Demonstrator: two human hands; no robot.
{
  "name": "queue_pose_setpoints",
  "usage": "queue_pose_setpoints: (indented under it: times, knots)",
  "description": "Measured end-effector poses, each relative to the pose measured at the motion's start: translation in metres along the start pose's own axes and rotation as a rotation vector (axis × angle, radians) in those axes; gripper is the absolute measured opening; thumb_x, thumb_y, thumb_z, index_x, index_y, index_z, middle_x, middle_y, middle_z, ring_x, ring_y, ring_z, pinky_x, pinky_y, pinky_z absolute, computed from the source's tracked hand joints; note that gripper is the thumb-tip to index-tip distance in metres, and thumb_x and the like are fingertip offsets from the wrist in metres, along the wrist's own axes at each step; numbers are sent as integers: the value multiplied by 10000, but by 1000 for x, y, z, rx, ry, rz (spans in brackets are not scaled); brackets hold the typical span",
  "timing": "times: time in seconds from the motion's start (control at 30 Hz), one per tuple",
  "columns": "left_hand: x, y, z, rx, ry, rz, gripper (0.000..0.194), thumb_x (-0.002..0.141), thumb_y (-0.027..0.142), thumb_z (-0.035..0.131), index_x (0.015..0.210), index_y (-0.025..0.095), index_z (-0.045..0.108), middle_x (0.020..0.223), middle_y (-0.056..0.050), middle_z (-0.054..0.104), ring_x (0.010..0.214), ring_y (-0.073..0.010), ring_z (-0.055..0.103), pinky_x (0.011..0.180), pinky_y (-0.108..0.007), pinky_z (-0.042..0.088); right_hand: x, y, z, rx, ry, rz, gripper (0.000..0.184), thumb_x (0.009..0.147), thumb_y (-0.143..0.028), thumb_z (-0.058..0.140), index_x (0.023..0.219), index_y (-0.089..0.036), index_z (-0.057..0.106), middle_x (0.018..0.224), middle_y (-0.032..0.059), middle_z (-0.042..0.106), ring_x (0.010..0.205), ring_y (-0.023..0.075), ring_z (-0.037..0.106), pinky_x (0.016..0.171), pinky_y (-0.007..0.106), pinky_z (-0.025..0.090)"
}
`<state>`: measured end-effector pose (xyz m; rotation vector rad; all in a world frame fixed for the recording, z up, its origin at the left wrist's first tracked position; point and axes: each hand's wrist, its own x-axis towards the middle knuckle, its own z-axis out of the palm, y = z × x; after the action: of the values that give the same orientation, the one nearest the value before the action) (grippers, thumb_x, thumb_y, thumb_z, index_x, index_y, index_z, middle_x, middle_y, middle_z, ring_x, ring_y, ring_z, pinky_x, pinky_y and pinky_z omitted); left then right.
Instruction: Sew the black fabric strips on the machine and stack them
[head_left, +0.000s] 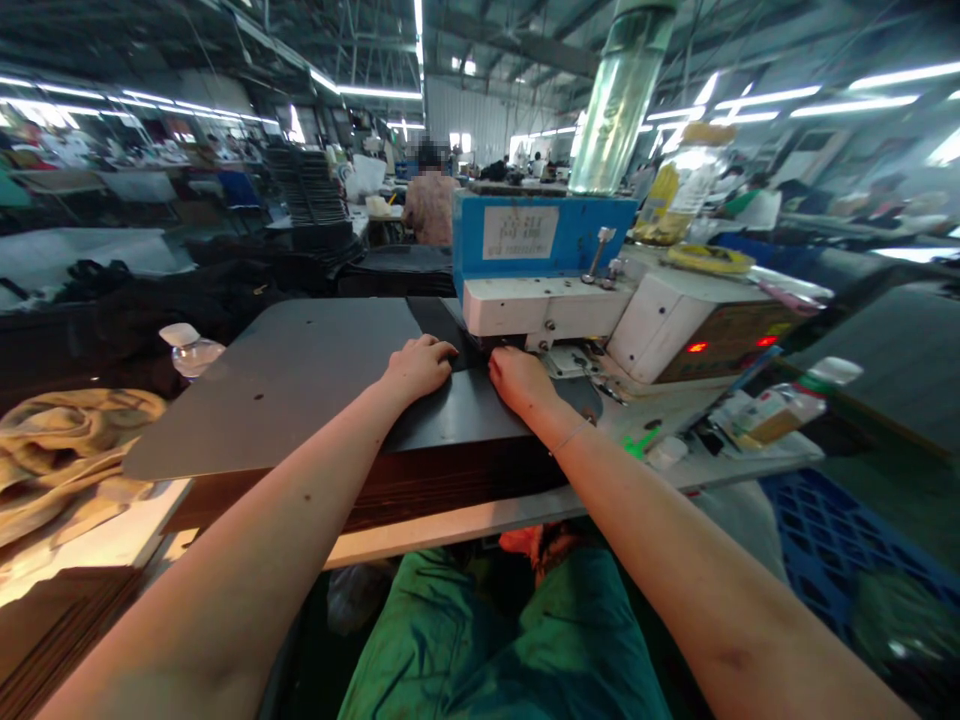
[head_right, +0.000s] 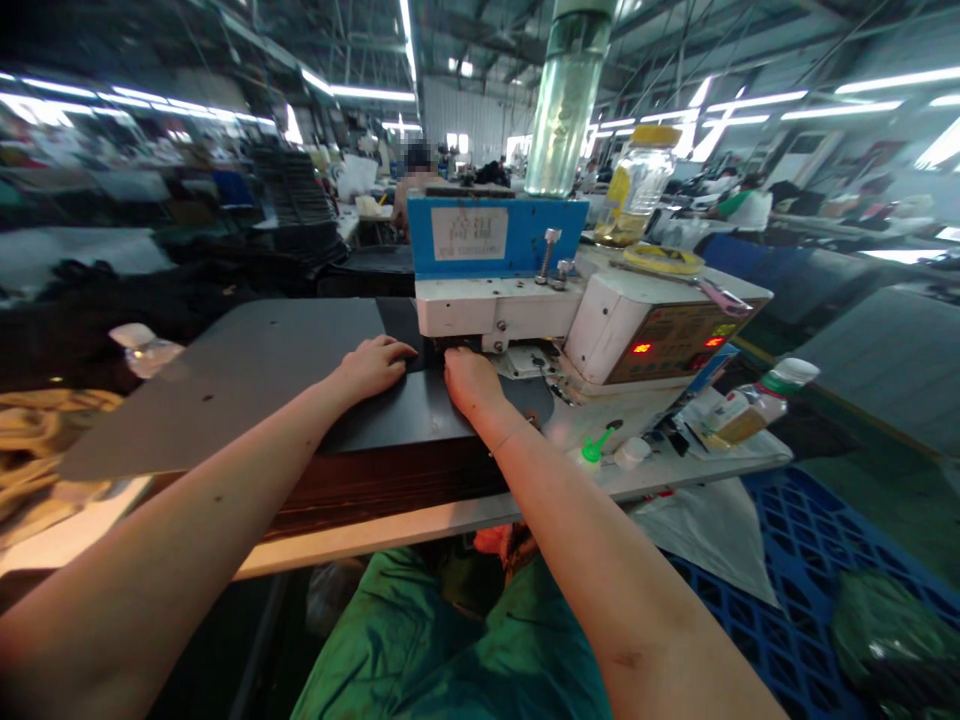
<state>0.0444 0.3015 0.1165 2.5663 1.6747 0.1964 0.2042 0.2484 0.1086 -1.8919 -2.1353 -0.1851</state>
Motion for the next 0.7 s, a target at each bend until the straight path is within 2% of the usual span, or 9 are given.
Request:
queue_pose_setpoints:
  times: [0.17,0.33,0.43,0.53,0.6,0.63,0.7]
  knots:
    - [10,-26,1,3,15,-67,412,811,276,368,1189,315,528,1264,-58,455,1133,-308,435,882,-489,419,-20,9,2,120,67,-81,214,849,-147,434,910,-119,638,915,113,612,842,199,571,741,286,427]
    - [-3,-53,2,-7,53,31,421,757,171,392,1133,243,568,1181,-56,509,1091,-243,467,917,-380,414,-52,22,4,319,188,-185,206,815,-109,469,917,-107,648,912,107,603,867,188,554,799,294,431]
    - [-30,-51,-3,-15,59,111,370,764,168,392,1079,206,582,1123,-61,534,1048,-220,488,918,-351,410,-63,25,4,360,260,-213,216,816,-109,451,909,-126,645,931,106,594,877,195,547,807,318,439]
    - [-71,-35,-10,-23,64,205,297,823,348,422,1020,189,577,1055,-68,546,988,-227,504,892,-368,418,-73,22,4,371,308,-205,228,828,-125,438,938,-140,638,961,102,593,897,205,540,817,337,441]
    - [-101,-25,-11,-12,89,249,366,792,469,490,1024,192,550,1048,-69,537,965,-241,501,861,-388,428,-80,17,4,396,313,-207,241,841,-144,433,984,-144,627,994,100,594,928,209,534,840,346,436]
    - [-115,-22,-10,-1,115,260,370,782,468,516,1025,191,538,1047,-72,535,958,-246,498,848,-395,428,-84,13,4,420,302,-218,252,848,-152,429,1018,-144,615,1016,99,593,950,207,529,856,348,432]
    - [-142,-17,-7,-7,179,264,247,825,367,493,988,185,528,1012,-75,543,926,-237,497,823,-395,426,-93,4,2,484,266,-268,289,856,-153,418,1096,-139,579,1083,104,580,1008,196,514,899,344,416]
